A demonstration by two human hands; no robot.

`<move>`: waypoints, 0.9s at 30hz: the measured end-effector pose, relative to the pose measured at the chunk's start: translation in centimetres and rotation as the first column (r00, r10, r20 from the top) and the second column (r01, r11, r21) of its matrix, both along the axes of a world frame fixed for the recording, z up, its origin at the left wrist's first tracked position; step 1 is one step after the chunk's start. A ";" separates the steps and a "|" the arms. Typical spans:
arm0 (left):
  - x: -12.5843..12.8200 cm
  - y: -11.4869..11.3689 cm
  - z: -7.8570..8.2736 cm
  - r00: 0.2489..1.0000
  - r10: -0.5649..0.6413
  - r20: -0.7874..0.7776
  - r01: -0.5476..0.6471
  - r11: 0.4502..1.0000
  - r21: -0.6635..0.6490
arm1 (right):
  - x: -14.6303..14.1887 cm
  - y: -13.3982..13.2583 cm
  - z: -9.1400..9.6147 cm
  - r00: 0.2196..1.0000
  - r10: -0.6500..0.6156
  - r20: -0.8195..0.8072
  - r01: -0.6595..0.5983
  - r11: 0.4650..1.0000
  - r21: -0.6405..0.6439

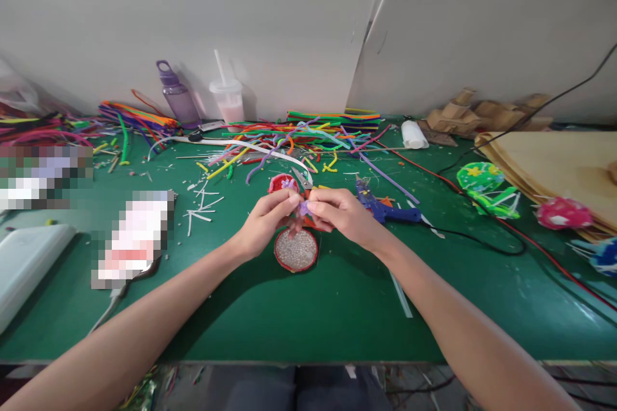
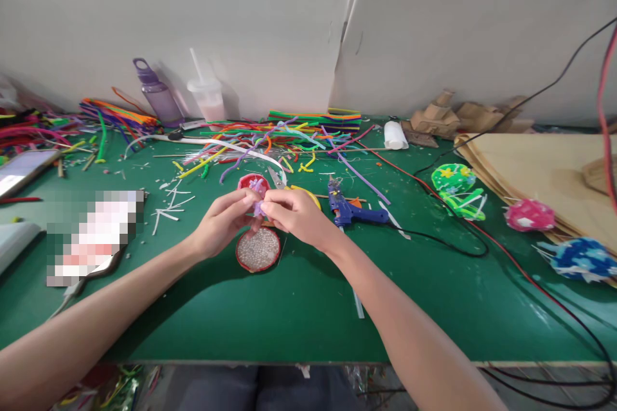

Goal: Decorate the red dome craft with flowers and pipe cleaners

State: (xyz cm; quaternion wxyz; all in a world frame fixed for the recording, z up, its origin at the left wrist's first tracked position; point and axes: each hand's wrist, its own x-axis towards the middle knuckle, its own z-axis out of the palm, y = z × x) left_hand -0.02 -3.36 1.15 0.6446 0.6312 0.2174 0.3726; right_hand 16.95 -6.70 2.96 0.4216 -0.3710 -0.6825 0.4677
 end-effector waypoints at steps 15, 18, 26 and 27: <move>0.0 -0.2 -0.2 0.947 0.320 -0.018 -0.275 0.839 0.469 | 0.0 0.1 -0.6 0.979 -0.163 0.125 0.135 0.968 0.210; -0.2 0.0 -0.2 0.941 0.337 0.007 -0.282 0.775 0.566 | 0.0 0.2 -0.7 0.978 -0.163 0.131 0.131 0.965 0.225; -0.2 -0.4 0.4 0.952 0.303 -0.047 -0.242 0.836 0.493 | 0.1 0.3 -0.8 0.974 -0.175 0.147 0.132 0.956 0.260; -0.1 -0.4 0.6 0.961 0.268 -0.072 -0.216 0.886 0.410 | 0.1 0.3 -0.8 0.972 -0.176 0.155 0.129 0.955 0.269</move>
